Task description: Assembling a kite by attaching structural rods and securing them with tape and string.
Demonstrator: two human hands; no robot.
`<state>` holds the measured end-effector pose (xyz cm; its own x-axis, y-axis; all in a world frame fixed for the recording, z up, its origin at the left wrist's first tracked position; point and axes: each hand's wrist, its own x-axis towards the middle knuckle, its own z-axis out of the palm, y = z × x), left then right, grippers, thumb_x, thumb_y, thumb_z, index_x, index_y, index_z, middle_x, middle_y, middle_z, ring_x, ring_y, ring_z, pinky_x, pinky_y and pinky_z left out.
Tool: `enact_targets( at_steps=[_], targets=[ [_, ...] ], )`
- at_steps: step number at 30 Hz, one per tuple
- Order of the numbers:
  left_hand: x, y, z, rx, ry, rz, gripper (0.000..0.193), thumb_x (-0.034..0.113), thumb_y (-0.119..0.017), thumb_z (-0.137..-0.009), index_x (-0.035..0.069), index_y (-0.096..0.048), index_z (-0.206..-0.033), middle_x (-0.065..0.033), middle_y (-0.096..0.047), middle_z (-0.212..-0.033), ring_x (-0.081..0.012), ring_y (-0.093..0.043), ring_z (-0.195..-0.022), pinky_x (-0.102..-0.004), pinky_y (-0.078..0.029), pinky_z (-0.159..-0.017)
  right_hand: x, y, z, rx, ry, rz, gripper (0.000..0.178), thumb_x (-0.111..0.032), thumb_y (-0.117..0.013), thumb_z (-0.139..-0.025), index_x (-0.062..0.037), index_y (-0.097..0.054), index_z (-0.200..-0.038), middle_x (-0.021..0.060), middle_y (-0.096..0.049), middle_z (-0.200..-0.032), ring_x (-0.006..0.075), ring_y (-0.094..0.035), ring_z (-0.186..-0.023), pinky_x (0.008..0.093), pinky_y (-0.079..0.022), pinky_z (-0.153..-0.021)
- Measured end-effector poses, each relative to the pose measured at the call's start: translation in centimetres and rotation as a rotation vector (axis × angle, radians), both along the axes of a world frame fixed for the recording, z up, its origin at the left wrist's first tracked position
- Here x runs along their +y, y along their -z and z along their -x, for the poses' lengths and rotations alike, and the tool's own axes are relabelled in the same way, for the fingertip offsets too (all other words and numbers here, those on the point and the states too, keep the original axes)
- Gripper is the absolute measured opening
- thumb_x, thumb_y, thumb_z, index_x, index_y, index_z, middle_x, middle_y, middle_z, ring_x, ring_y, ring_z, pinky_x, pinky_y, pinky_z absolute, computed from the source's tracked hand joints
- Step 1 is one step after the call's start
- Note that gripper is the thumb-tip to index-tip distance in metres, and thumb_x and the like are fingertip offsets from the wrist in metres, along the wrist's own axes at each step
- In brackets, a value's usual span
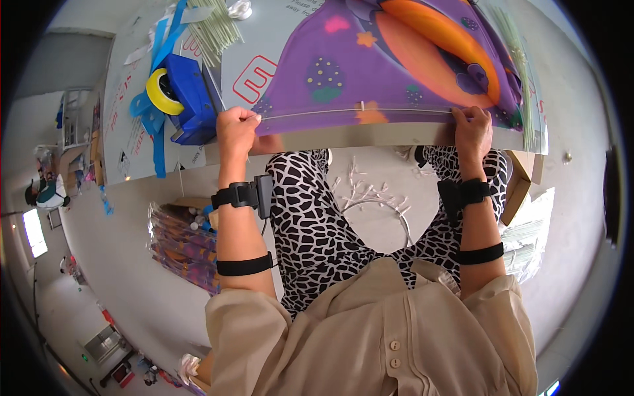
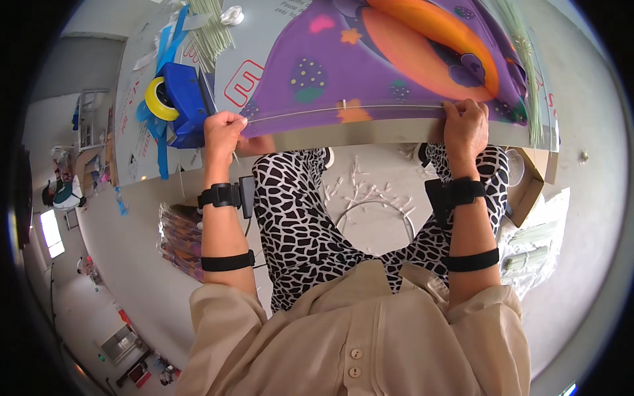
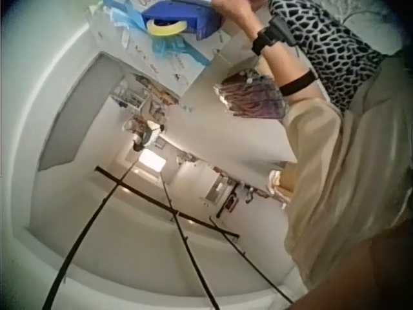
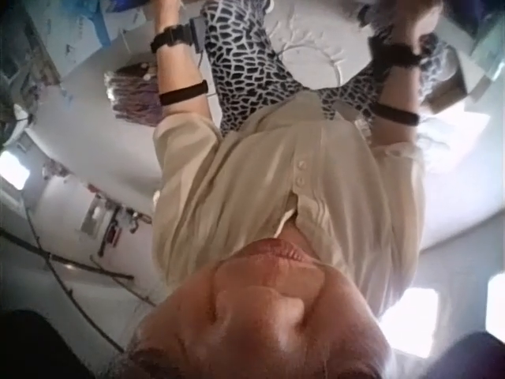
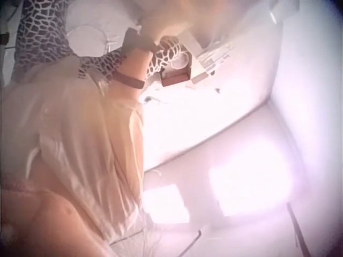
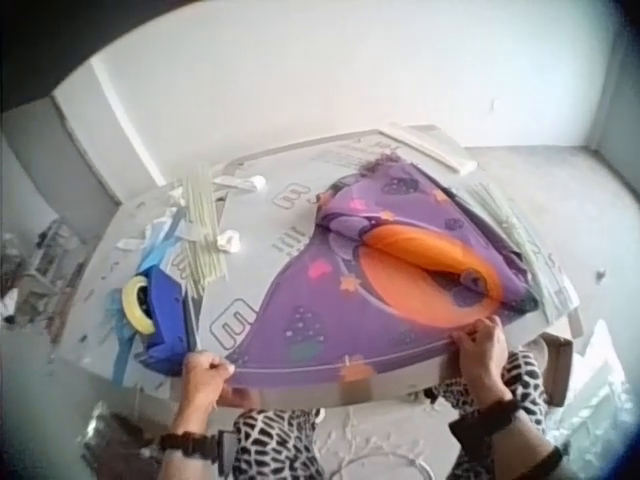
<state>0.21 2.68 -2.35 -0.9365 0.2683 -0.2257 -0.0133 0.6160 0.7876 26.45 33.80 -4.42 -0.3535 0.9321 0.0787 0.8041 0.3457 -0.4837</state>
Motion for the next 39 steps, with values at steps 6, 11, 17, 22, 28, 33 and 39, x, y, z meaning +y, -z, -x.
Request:
enact_targets(
  at_steps=[6,11,17,22,28,33,39],
  targets=[
    [0.2,0.4,0.6,0.067,0.024,0.129,0.009,0.004,-0.068,-0.074,-0.004,-0.065,-0.075,-0.0101,-0.062,-0.061,-0.0153,-0.057,-0.054,-0.0300,-0.045,-0.052,-0.1,0.0,0.1,-0.011,-0.011,-0.044,0.027,-0.031,-0.071,-0.075,-0.0057,-0.063,-0.075,0.0107,-0.058,-0.088,0.0315,-0.058,-0.080,0.0420,-0.046,-0.069],
    [0.3,0.6,0.6,0.136,0.066,0.192,0.010,0.005,-0.069,-0.073,-0.003,-0.066,-0.076,-0.0121,-0.063,-0.063,-0.0187,-0.059,-0.057,-0.0312,-0.047,-0.057,0.0,0.0,0.1,-0.012,-0.012,-0.013,0.027,-0.031,-0.070,-0.075,-0.0053,-0.063,-0.074,0.0113,-0.057,-0.088,0.0316,-0.058,-0.080,0.0422,-0.045,-0.069],
    [0.1,0.5,0.5,0.115,0.056,0.178,0.009,0.004,-0.070,-0.072,-0.003,-0.066,-0.077,-0.0119,-0.064,-0.065,-0.0183,-0.060,-0.058,-0.0307,-0.047,-0.057,0.2,0.2,0.1,-0.014,-0.012,-0.012,0.028,-0.031,-0.070,-0.075,-0.0051,-0.063,-0.074,0.0119,-0.057,-0.087,0.0318,-0.058,-0.080,0.0427,-0.045,-0.068],
    [-0.1,0.6,0.5,0.139,0.092,0.169,0.006,-0.003,-0.067,-0.072,-0.005,-0.064,-0.078,-0.0080,-0.062,-0.067,-0.0133,-0.058,-0.057,-0.0260,-0.049,-0.050,0.0,0.1,0.1,-0.010,-0.006,0.000,0.028,-0.032,-0.070,-0.075,-0.0051,-0.063,-0.074,0.0117,-0.057,-0.086,0.0317,-0.058,-0.080,0.0429,-0.045,-0.068],
    [0.0,0.5,0.5,0.149,0.095,0.173,0.008,-0.004,-0.067,-0.072,-0.006,-0.065,-0.079,-0.0084,-0.063,-0.068,-0.0134,-0.059,-0.058,-0.0262,-0.050,-0.051,-0.1,0.0,0.1,-0.014,-0.006,0.001,0.028,-0.031,-0.070,-0.075,-0.0050,-0.063,-0.074,0.0116,-0.057,-0.086,0.0317,-0.058,-0.080,0.0426,-0.045,-0.069],
    [0.2,0.2,0.4,0.101,0.050,0.164,0.009,-0.001,-0.068,-0.072,-0.005,-0.065,-0.079,-0.0101,-0.064,-0.067,-0.0158,-0.059,-0.057,-0.0281,-0.049,-0.053,0.1,-0.1,0.0,-0.010,-0.025,0.002,0.027,-0.031,-0.070,-0.076,-0.0049,-0.063,-0.074,0.0120,-0.057,-0.086,0.0320,-0.058,-0.080,0.0424,-0.045,-0.069],
    [0.7,-0.2,0.4,0.118,0.070,0.239,0.010,0.002,-0.069,-0.070,-0.003,-0.066,-0.079,-0.0116,-0.065,-0.066,-0.0182,-0.062,-0.058,-0.0305,-0.049,-0.056,0.1,-0.1,0.0,-0.012,-0.017,0.005,0.028,-0.031,-0.070,-0.076,-0.0044,-0.063,-0.074,0.0125,-0.057,-0.086,0.0319,-0.058,-0.081,0.0422,-0.045,-0.069]
  ],
)
